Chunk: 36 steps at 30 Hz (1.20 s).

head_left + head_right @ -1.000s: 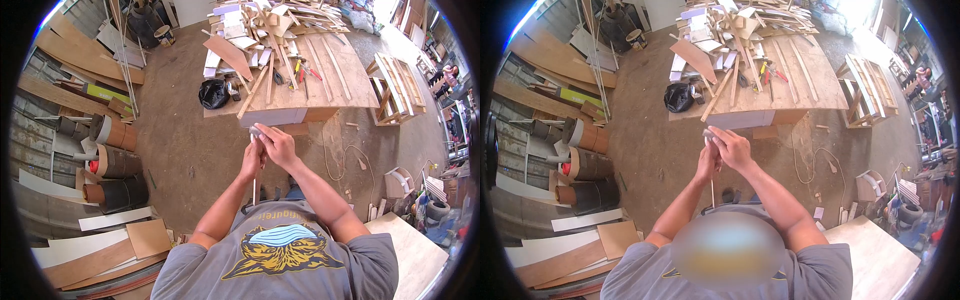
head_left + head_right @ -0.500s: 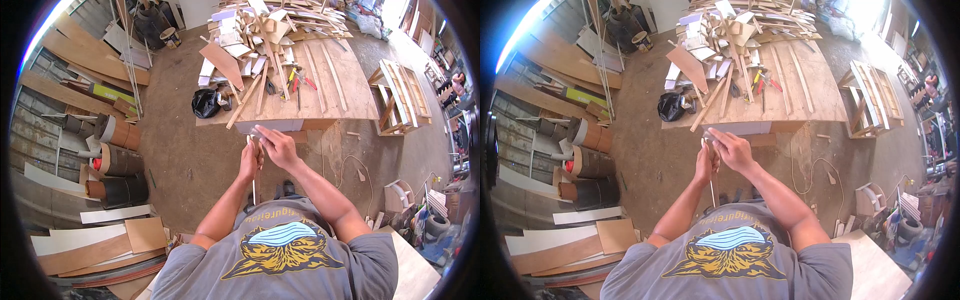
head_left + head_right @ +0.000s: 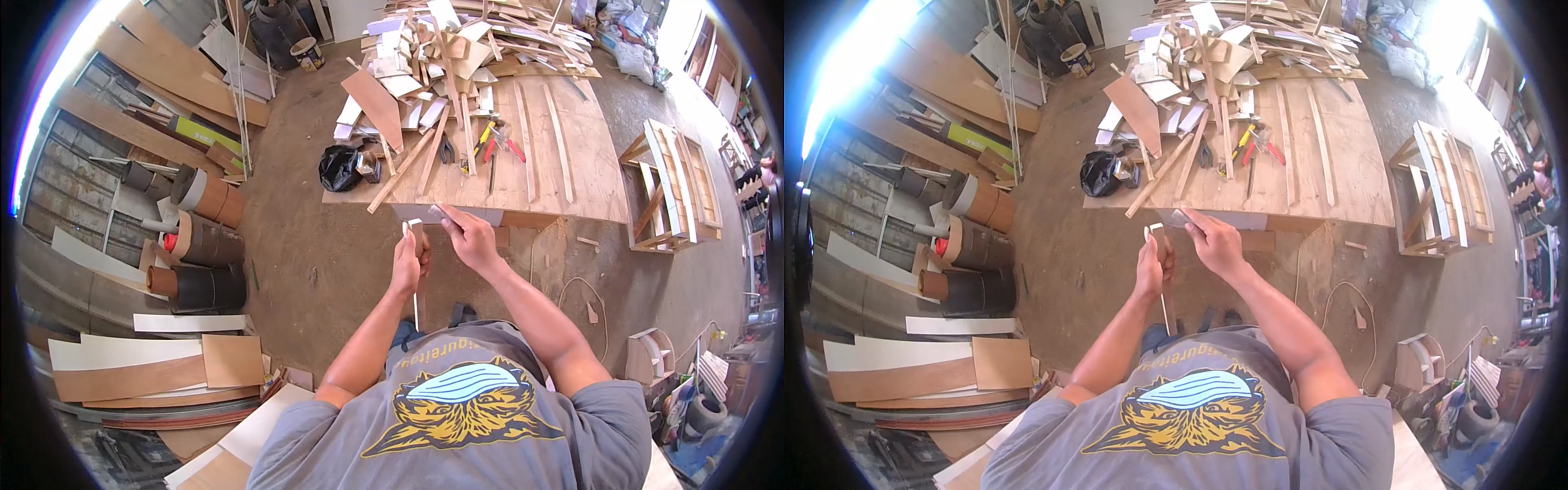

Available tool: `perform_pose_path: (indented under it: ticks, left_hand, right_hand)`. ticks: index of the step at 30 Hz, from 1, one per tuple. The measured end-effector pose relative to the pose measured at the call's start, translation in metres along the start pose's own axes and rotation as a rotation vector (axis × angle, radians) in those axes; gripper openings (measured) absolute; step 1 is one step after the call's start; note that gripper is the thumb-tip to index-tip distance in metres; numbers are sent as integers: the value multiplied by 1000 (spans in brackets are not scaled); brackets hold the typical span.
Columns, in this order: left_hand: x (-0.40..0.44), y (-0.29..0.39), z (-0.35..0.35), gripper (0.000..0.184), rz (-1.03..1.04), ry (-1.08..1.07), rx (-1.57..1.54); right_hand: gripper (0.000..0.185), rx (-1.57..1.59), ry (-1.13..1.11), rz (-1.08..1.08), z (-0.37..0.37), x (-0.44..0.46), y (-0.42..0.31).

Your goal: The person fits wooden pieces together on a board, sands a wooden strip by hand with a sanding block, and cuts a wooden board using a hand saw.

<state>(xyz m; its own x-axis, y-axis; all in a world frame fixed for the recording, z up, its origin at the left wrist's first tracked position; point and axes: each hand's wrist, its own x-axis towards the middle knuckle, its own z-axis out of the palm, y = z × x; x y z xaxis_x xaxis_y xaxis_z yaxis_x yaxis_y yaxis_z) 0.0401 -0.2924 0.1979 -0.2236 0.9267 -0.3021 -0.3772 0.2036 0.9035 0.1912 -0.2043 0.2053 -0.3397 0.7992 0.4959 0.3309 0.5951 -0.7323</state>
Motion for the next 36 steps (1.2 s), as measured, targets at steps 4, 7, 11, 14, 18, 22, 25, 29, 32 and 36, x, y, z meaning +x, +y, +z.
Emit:
perform_pose_path:
  ticks: [4,7,11,14,18,22,25,29,32,36]
  left_hand:
    - [-1,-5,6,56,-23,-2,2]
    - [-6,1,17,56,-100,40,4]
    - [-10,-1,8,57,-14,-3,55]
    - [-7,-9,5,57,-69,30,31]
    - [-14,-2,9,57,-161,107,-20]
    - [-14,-10,-3,57,-123,60,-16]
    - [-13,-10,1,57,-140,87,-13]
    - [-12,-3,5,57,-166,72,-36]
    - [-6,-8,8,58,-152,53,50]
    - [-2,-12,9,61,-135,15,23]
  right_hand:
    - [39,111,-38,-107,-12,2,-25]
    - [39,68,-175,-45,-19,3,-20]
    - [41,30,-64,-78,-15,-1,-7]
    - [39,9,-134,-209,-12,-5,-20]
    - [42,-44,-141,-105,-5,-2,-4]
    - [42,46,-163,-211,-5,-4,-14]
    - [44,40,-136,-162,-4,-2,-3]
    - [44,53,-111,-119,-7,1,7]
    - [43,84,-164,-145,-14,-1,-3]
    - [40,12,-85,-42,-12,2,27]
